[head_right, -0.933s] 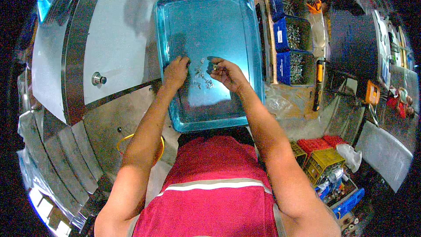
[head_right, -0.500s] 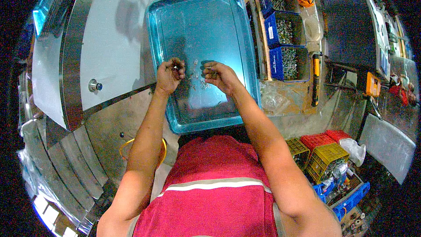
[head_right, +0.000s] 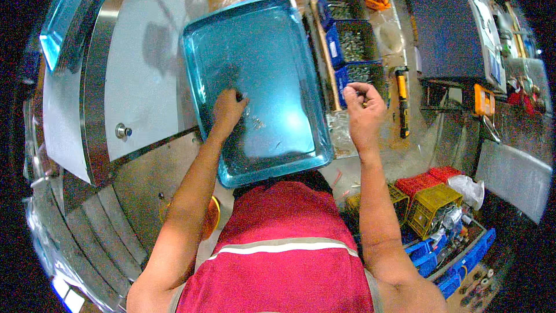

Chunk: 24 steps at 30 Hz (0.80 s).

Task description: The person sorts small metal fasteners from a blue tray into separate compartments of a divided container. They repeatedly pick up fasteners with both hands, separate them by type, and place them into the appropriate bins.

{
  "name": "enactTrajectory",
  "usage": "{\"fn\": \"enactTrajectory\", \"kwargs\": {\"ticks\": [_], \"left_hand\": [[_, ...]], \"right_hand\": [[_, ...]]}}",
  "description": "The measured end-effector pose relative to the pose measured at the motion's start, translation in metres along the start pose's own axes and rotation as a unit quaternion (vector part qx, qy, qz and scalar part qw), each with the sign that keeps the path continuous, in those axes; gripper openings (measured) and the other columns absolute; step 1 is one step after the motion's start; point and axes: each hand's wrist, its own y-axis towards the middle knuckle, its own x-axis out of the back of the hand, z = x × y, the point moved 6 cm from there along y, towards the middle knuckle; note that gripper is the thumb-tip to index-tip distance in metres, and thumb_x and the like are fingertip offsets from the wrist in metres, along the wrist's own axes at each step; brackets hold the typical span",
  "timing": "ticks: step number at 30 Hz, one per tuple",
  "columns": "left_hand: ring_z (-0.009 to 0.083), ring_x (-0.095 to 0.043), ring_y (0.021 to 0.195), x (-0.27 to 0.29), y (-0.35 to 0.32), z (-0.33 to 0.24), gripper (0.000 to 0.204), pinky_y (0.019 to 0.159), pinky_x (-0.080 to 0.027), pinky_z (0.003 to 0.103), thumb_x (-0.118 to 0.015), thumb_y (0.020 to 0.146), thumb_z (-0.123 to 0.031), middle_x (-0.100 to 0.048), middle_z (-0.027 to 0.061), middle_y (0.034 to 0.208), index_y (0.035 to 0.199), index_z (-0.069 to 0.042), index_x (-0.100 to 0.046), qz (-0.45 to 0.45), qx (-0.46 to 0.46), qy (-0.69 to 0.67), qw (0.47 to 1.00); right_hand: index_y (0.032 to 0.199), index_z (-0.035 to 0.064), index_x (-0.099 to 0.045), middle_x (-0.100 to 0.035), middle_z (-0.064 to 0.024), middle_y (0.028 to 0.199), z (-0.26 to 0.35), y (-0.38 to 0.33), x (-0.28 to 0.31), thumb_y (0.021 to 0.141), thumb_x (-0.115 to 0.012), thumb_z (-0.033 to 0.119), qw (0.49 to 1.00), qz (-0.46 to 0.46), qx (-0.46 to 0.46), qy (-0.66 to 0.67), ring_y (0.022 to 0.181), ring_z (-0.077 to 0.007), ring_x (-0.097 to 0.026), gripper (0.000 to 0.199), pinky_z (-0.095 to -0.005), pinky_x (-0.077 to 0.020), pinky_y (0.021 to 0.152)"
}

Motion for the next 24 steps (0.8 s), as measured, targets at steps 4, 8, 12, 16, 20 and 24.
{"fn": "enactTrajectory", "kwargs": {"ticks": [4,8,12,16,20,24], "left_hand": [[0.0415,-0.066,0.096,0.0,-0.002,-0.007,0.034,0.084,-0.053,0.049,-0.072,0.081,-0.032,-0.069,0.0212,0.099,0.095,-0.001,-0.071,-0.007,0.018,0.042,0.999],[0.0335,-0.069,0.091,0.018,0.0,-0.035,0.036,0.083,-0.053,0.043,-0.072,0.082,-0.031,-0.071,0.0194,0.096,0.096,0.002,-0.071,0.034,0.072,-0.135,0.988],[0.0235,-0.067,0.085,0.043,0.011,-0.141,0.034,0.081,-0.052,0.036,-0.072,0.084,-0.029,-0.071,0.0143,0.09,0.097,0.003,-0.07,0.097,-0.047,-0.294,0.95],[0.0229,-0.066,0.084,0.062,0.036,-0.265,0.033,0.08,-0.052,0.034,-0.072,0.084,-0.027,-0.071,0.0146,0.089,0.097,0.003,-0.069,0.139,-0.128,-0.287,0.939],[0.0314,-0.069,0.09,0.059,0.062,-0.346,0.033,0.084,-0.053,0.04,-0.07,0.082,-0.025,-0.071,0.0211,0.092,0.098,0.004,-0.068,0.104,-0.203,-0.225,0.947],[0.0403,-0.069,0.097,0.028,0.081,-0.375,0.032,0.089,-0.053,0.046,-0.069,0.082,-0.023,-0.07,0.0265,0.097,0.099,0.003,-0.067,0.063,-0.264,-0.131,0.953]], "right_hand": [[0.113,-0.0003,-0.068,-0.059,0.0047,0.082,-0.021,0.019,0.034,0.098,-0.07,0.022,0.997,-0.055,-0.015,-0.044,0.07,-0.0015,-0.045,0.027,-0.0189,-0.0373,0.061],[0.128,0.0027,-0.057,-0.069,-0.0106,0.099,-0.049,0.021,0.046,0.108,-0.045,0.042,0.916,0.024,-0.188,0.355,0.086,-0.0196,-0.066,0.046,-0.0342,-0.055,0.079],[0.128,-0.0004,-0.055,-0.063,-0.0272,0.124,-0.033,0.03,0.051,0.108,-0.035,0.05,0.788,0.094,-0.208,0.571,0.113,-0.0366,-0.065,0.058,-0.0462,-0.0543,0.101],[0.129,-0.0029,-0.053,-0.062,-0.0261,0.126,-0.021,0.043,0.058,0.108,-0.033,0.052,0.766,0.103,-0.211,0.598,0.117,-0.0362,-0.064,0.062,-0.0458,-0.0533,0.103],[0.129,-0.0038,-0.053,-0.063,-0.0255,0.127,-0.018,0.053,0.063,0.108,-0.032,0.052,0.754,0.125,-0.193,0.615,0.12,-0.0354,-0.063,0.063,-0.0457,-0.0525,0.105],[0.132,-0.0059,-0.051,-0.06,-0.0282,0.132,-0.025,0.056,0.065,0.11,-0.031,0.045,0.751,0.11,-0.202,0.619,0.125,-0.0367,-0.06,0.059,-0.0461,-0.05,0.108]]}}
